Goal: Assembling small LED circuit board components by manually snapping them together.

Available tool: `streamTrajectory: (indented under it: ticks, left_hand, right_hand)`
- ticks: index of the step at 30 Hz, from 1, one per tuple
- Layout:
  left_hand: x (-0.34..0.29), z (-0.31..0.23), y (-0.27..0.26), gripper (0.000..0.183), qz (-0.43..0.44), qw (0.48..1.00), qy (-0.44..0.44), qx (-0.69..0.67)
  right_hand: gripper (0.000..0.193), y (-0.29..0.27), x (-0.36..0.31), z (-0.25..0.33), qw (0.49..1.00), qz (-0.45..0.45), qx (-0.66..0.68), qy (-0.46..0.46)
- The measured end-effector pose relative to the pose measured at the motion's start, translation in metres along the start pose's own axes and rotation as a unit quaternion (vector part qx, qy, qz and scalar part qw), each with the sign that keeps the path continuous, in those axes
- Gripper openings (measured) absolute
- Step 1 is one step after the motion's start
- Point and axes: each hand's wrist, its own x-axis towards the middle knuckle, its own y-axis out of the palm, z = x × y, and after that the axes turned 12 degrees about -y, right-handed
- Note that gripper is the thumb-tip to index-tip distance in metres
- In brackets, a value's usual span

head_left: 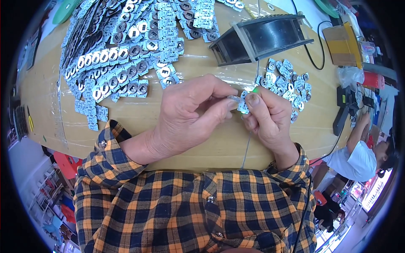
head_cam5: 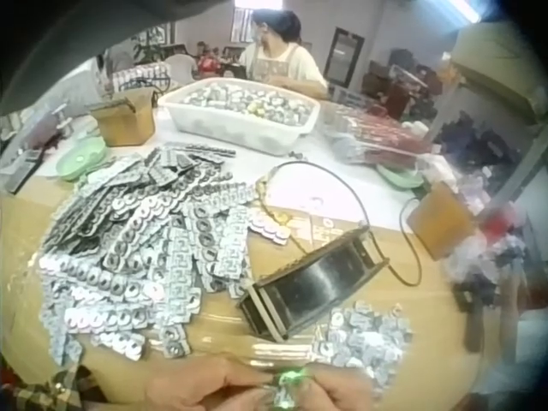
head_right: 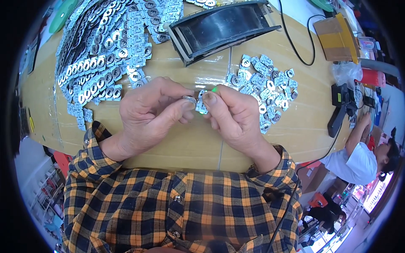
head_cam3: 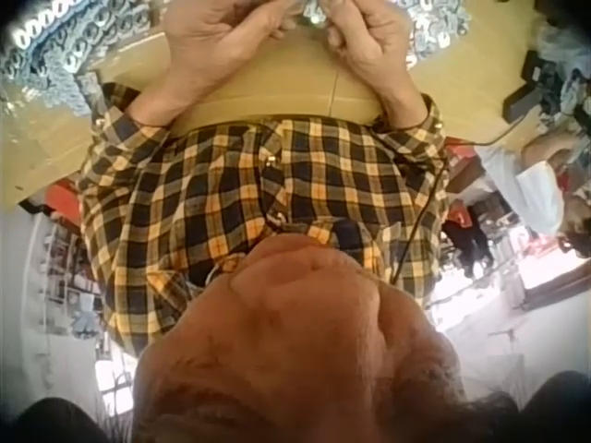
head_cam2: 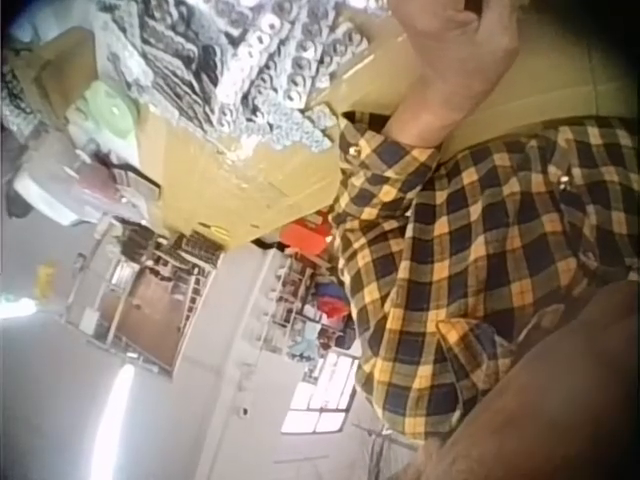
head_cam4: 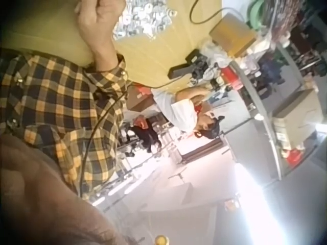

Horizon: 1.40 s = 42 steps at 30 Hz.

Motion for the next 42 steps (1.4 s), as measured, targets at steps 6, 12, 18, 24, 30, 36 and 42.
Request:
streamTrajectory:
  ticks: [6,12,18,24,30,36,42]
  left_hand:
    - [0.004,0.002,-0.003,0.017,-0.016,0.999,0.047,0.005]
    - [0.003,0.0,-0.002,0.019,0.02,0.998,0.058,0.023]
    - [0.002,-0.002,-0.004,0.018,0.109,0.985,0.08,0.105]
    - [0.007,-0.003,-0.002,0.013,0.038,0.964,-0.148,-0.217]
    - [0.007,-0.009,-0.004,0.013,0.046,0.964,-0.181,-0.192]
    - [0.003,0.004,-0.002,0.015,0.086,0.985,-0.1,-0.109]
    - [0.003,0.002,0.002,0.007,0.048,0.988,-0.122,-0.087]
  right_hand:
    - [0.031,0.002,0.002,0.005,0.999,-0.006,0.032,0.039]
    - [0.035,-0.002,0.001,0.004,0.999,-0.015,-0.045,-0.002]
    - [0.031,-0.018,0.002,-0.003,0.944,-0.028,-0.295,-0.147]
    - [0.023,-0.015,0.004,0.0,0.921,-0.009,-0.32,-0.22]
    - [0.022,-0.013,0.007,0.004,0.925,-0.039,-0.314,-0.21]
    - [0.022,-0.012,0.009,0.002,0.938,0.028,-0.277,-0.207]
    - [0.022,-0.017,0.007,-0.001,0.937,-0.027,-0.289,-0.194]
